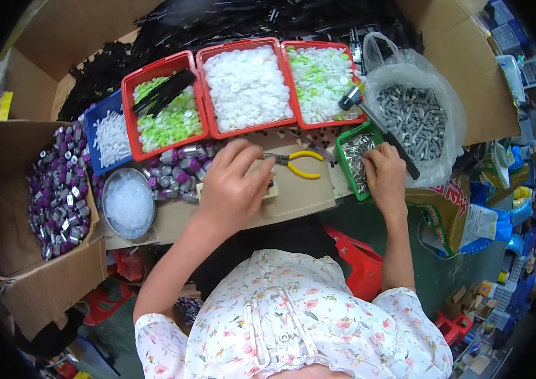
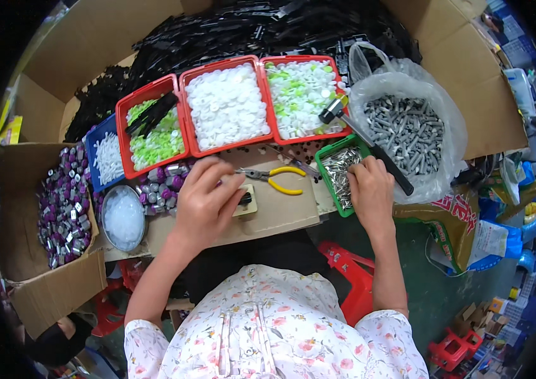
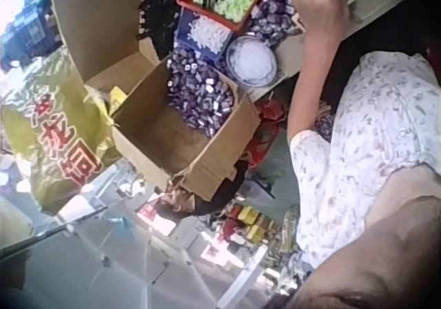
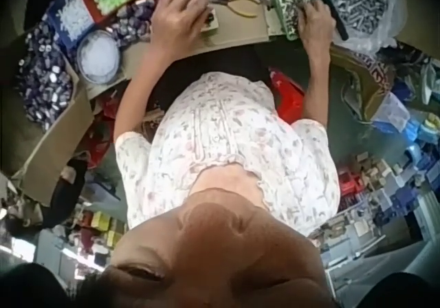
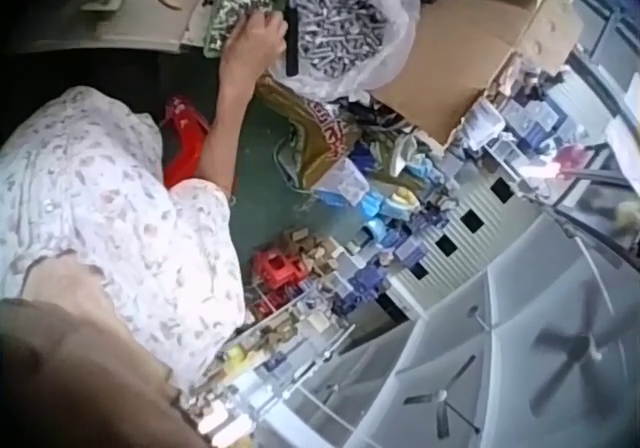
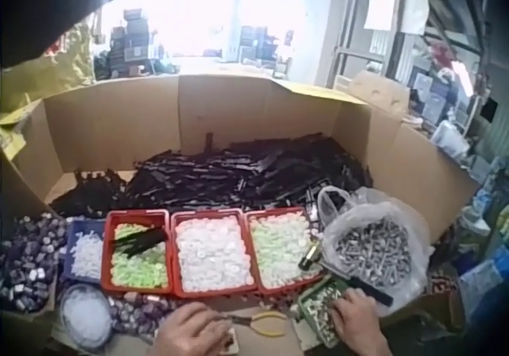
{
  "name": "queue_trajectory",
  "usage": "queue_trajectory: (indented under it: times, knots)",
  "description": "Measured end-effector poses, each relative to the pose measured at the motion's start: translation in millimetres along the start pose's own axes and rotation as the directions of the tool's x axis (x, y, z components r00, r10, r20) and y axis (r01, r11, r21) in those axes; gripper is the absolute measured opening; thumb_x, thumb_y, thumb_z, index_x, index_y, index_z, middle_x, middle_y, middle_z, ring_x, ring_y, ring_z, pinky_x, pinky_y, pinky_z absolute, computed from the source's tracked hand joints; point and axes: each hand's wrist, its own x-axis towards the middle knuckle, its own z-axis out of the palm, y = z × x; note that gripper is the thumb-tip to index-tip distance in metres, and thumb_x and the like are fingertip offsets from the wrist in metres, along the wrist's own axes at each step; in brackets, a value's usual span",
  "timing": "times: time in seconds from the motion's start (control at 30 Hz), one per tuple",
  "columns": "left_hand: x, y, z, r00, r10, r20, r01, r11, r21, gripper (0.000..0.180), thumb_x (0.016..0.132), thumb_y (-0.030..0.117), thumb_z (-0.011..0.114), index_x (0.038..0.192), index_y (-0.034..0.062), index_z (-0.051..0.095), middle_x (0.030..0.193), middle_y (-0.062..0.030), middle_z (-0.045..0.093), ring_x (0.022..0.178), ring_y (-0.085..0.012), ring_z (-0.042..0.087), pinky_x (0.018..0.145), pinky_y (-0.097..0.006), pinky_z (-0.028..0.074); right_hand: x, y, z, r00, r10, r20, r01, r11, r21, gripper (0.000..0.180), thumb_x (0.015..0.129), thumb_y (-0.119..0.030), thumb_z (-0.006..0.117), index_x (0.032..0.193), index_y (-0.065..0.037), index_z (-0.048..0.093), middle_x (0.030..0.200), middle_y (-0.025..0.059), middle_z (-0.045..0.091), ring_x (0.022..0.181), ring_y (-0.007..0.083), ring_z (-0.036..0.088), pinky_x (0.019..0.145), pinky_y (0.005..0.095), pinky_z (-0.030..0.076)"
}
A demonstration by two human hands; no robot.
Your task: Assemble small plastic and electronic components into housings at a factory workbench.
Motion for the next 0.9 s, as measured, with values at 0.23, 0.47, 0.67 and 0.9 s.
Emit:
queue_trajectory:
  times: [0.23,0.47,0.67,0.9]
  knots:
    - [95,-16,68,0.993,0.114,0.010,-0.113,0.990,-0.087,0.013,0.073,0.001,0.072,0.085,0.0006,0.068,0.089,-0.0107,0.063,0.090,-0.0304,0.058,0.077,-0.040,0.051,1,7,-7,0.996,0.032,-0.082,-0.014,0.977,0.213,0.007,0.078,0.000,0.069,0.084,0.003,0.065,0.082,0.0130,0.060,0.073,0.0315,0.061,0.064,0.0413,0.046]
    - [117,-23,105,0.967,0.238,0.090,-0.244,0.968,0.064,0.003,0.071,0.004,0.069,0.072,0.0038,0.067,0.082,-0.0085,0.062,0.088,-0.0268,0.057,0.074,-0.037,0.049,0,9,-9,0.988,0.023,-0.156,0.019,0.965,0.261,0.007,0.077,0.002,0.068,0.083,0.002,0.064,0.080,0.0124,0.062,0.073,0.0301,0.063,0.064,0.0390,0.048]
    - [119,-24,95,0.988,0.151,0.008,-0.150,0.985,-0.085,0.005,0.075,0.007,0.071,0.073,0.0020,0.070,0.079,-0.0082,0.065,0.084,-0.0253,0.058,0.071,-0.036,0.049,6,-2,-9,0.979,0.049,-0.196,0.028,0.928,0.372,0.008,0.079,0.004,0.068,0.085,0.003,0.064,0.079,0.0116,0.063,0.069,0.0236,0.064,0.064,0.0330,0.048]
    - [78,3,38,0.744,-0.566,0.354,0.629,0.417,-0.656,0.021,0.086,0.015,0.072,0.094,-0.0032,0.074,0.080,-0.0072,0.071,0.069,-0.0093,0.061,0.062,-0.024,0.045,20,-55,-5,0.973,0.228,-0.048,-0.077,0.508,0.858,0.006,0.089,0.005,0.064,0.094,0.005,0.067,0.091,0.0067,0.070,0.086,0.0127,0.065,0.079,0.0264,0.052]
